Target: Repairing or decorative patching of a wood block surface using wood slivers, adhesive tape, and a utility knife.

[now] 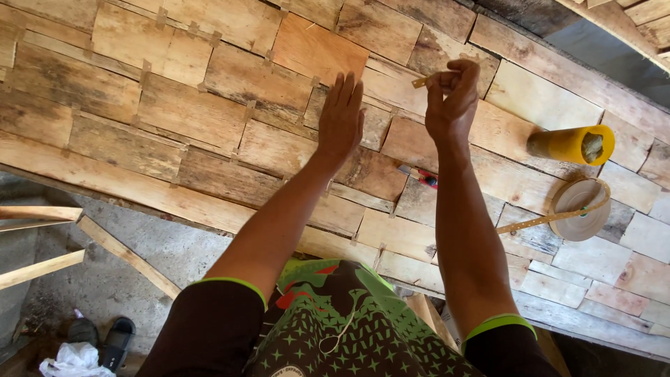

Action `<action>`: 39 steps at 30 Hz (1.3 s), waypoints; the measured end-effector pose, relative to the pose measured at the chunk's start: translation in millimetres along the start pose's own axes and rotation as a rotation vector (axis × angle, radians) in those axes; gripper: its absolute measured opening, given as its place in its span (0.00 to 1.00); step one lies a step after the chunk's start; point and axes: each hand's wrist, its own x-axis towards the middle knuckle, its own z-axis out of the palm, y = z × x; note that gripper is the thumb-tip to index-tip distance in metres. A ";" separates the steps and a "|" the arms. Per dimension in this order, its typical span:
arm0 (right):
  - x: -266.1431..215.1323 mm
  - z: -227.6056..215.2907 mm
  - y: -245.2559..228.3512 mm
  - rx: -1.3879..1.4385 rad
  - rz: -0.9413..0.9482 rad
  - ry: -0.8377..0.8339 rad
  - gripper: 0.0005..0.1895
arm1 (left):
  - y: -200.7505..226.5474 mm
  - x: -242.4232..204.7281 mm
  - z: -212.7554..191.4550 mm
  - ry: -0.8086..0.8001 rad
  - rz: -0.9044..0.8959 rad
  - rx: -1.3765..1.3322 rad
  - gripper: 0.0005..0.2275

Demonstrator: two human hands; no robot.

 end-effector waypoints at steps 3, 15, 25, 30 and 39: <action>17.5 8.3 18.6 0.002 0.028 -0.071 0.15 | -10.9 24.6 4.8 -0.141 0.028 -0.011 0.30; 69.7 76.6 48.6 -0.104 -0.022 -0.343 0.19 | -29.5 40.9 14.3 -0.208 0.130 0.036 0.33; 92.6 116.0 68.6 -0.158 0.096 -0.466 0.19 | -24.6 49.0 5.3 -0.328 0.068 0.020 0.33; 94.4 118.9 77.7 -0.271 0.048 -0.529 0.18 | -27.6 42.9 24.9 -0.254 0.064 0.004 0.35; 100.7 114.4 66.5 -0.236 0.100 -0.559 0.19 | -30.0 43.1 36.3 -0.239 0.168 0.219 0.31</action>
